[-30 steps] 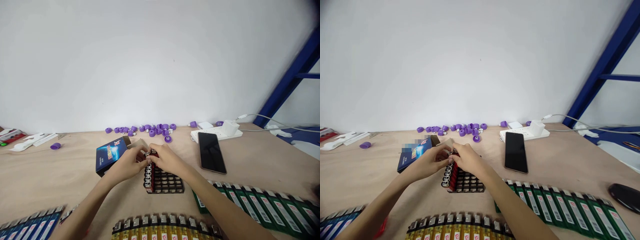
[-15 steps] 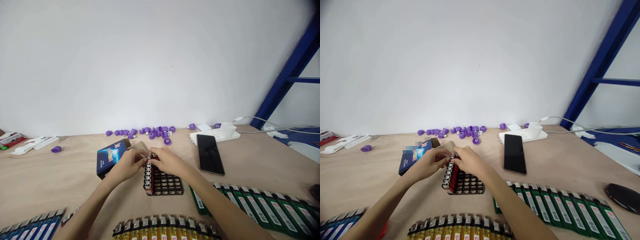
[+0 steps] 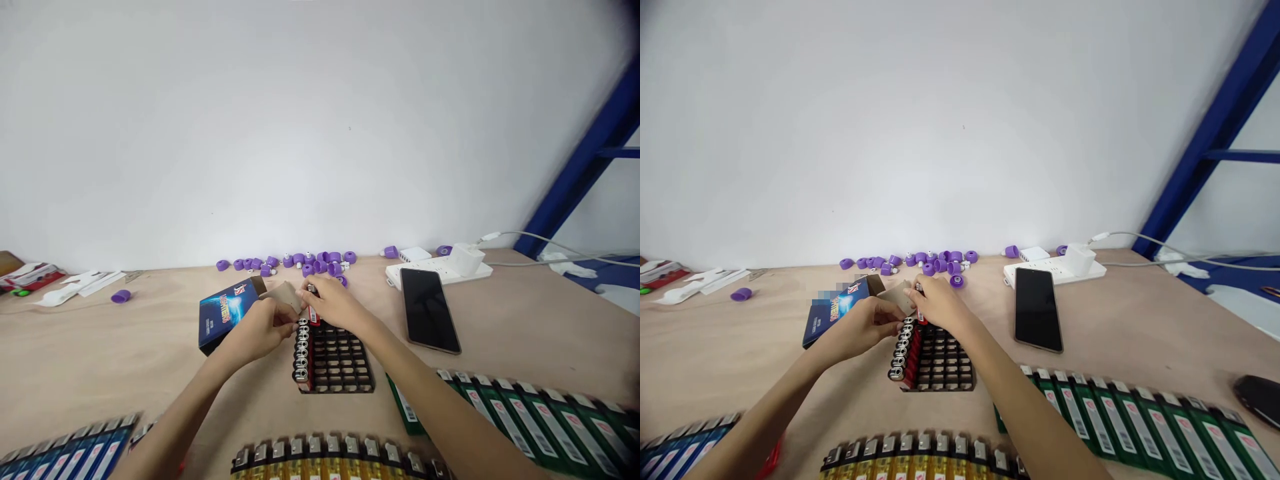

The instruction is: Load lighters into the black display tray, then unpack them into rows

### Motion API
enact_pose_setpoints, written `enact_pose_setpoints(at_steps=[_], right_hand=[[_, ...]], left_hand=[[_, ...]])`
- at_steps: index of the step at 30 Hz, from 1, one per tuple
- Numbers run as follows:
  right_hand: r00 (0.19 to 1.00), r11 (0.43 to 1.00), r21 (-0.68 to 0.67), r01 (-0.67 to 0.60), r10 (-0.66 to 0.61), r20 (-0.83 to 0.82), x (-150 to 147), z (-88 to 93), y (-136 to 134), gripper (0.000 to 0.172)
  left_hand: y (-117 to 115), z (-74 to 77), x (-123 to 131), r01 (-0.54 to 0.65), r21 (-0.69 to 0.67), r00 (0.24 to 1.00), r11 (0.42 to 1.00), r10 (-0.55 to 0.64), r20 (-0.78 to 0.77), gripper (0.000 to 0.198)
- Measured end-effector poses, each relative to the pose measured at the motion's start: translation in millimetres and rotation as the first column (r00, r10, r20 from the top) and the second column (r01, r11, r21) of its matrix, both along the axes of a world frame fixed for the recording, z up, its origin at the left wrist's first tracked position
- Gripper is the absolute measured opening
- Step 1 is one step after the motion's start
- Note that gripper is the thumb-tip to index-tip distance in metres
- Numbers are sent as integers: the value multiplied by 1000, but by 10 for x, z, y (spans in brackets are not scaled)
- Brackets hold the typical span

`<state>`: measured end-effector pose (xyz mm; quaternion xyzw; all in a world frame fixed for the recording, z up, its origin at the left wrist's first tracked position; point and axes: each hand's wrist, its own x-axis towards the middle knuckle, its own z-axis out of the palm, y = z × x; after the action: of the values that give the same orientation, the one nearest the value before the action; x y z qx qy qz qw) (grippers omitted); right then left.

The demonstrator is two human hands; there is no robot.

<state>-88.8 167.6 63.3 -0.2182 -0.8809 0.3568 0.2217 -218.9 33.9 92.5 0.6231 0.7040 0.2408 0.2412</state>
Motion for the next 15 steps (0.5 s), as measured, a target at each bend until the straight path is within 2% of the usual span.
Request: enact_pose_setpoints(at_steps=[6,15], right_hand=[[999,999,-36,-34,35,28,-4,-123,-13,22],[977,991,22,-135,129,173,12,-143,-31,20]], left_hand=[[9,-9,-6,-7,-7,1000,1000,7,14,18],[22,25,17,-33,-9,999,999,33,-20,20]])
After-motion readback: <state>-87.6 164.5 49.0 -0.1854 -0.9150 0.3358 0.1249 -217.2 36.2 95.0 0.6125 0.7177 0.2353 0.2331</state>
